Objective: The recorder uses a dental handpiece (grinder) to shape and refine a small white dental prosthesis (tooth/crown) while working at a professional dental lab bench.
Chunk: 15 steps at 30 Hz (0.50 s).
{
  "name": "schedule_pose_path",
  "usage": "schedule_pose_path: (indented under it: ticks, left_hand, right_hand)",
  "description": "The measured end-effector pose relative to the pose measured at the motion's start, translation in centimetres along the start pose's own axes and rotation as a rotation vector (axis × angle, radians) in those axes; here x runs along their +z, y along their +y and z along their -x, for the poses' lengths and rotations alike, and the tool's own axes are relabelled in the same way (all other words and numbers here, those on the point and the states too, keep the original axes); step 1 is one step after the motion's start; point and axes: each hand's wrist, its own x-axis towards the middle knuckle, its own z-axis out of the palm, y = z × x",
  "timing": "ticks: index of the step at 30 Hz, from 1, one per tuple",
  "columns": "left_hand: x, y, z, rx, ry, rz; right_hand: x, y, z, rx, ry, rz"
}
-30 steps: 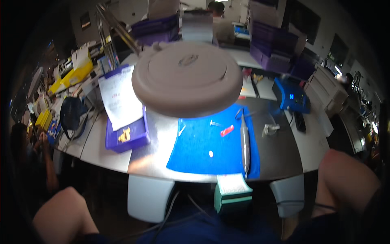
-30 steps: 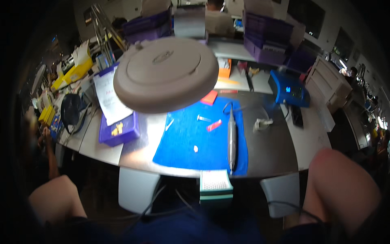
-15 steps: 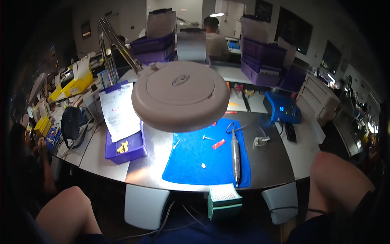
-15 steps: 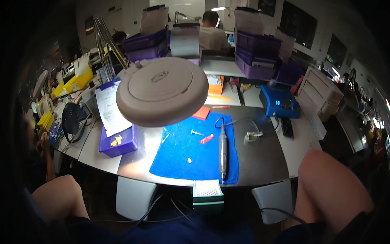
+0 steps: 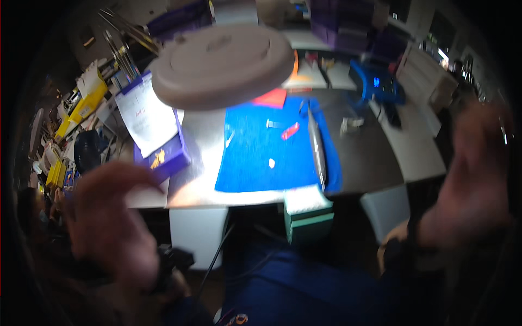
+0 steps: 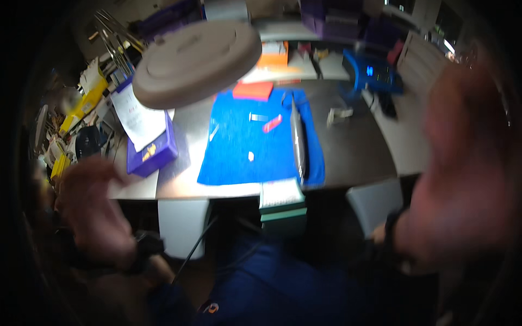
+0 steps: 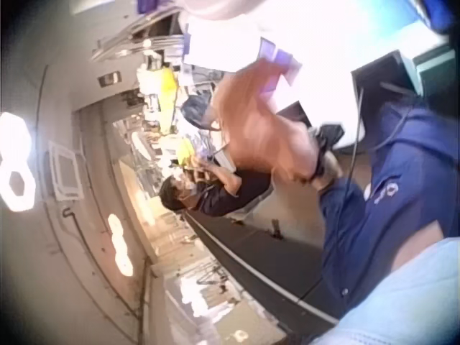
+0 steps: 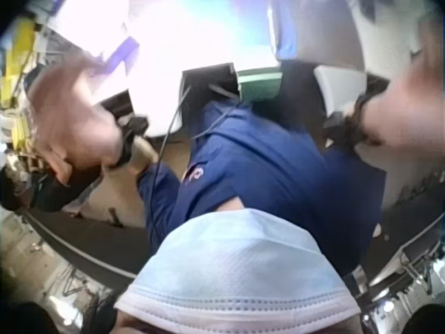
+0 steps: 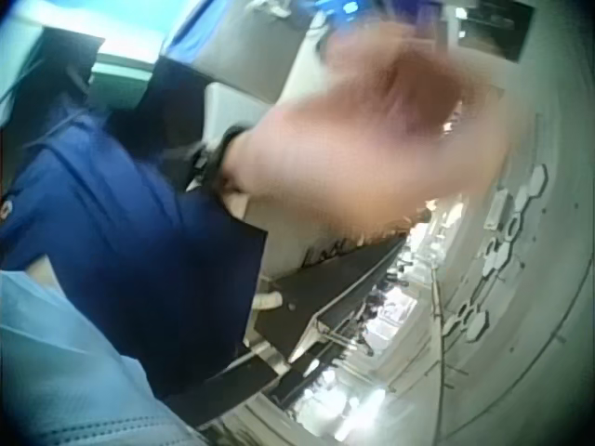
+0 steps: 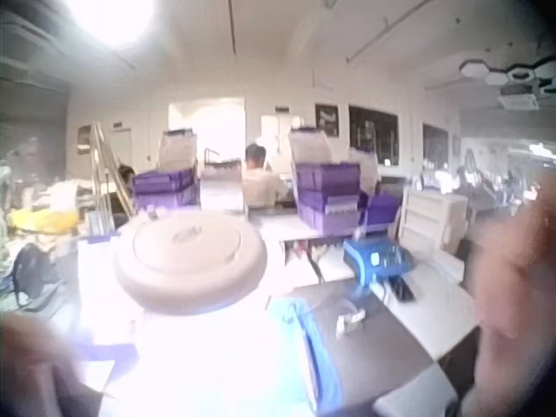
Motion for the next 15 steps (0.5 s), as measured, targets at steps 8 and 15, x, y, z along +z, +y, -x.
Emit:
schedule_pose_path:
  ticks: [8, 15]
  left_hand:
    - [10.6, 1.6, 6.1, -0.653, -0.504, 0.214]
    - [15.2, 2.4, 10.2, -0.444, -0.486, -0.021]
  right_hand:
    - [8.5, 4.0, 7.8, 0.894, -0.408, 0.209]
    - [9.3, 4.5, 15.3, 1.069, -0.783, 0.467]
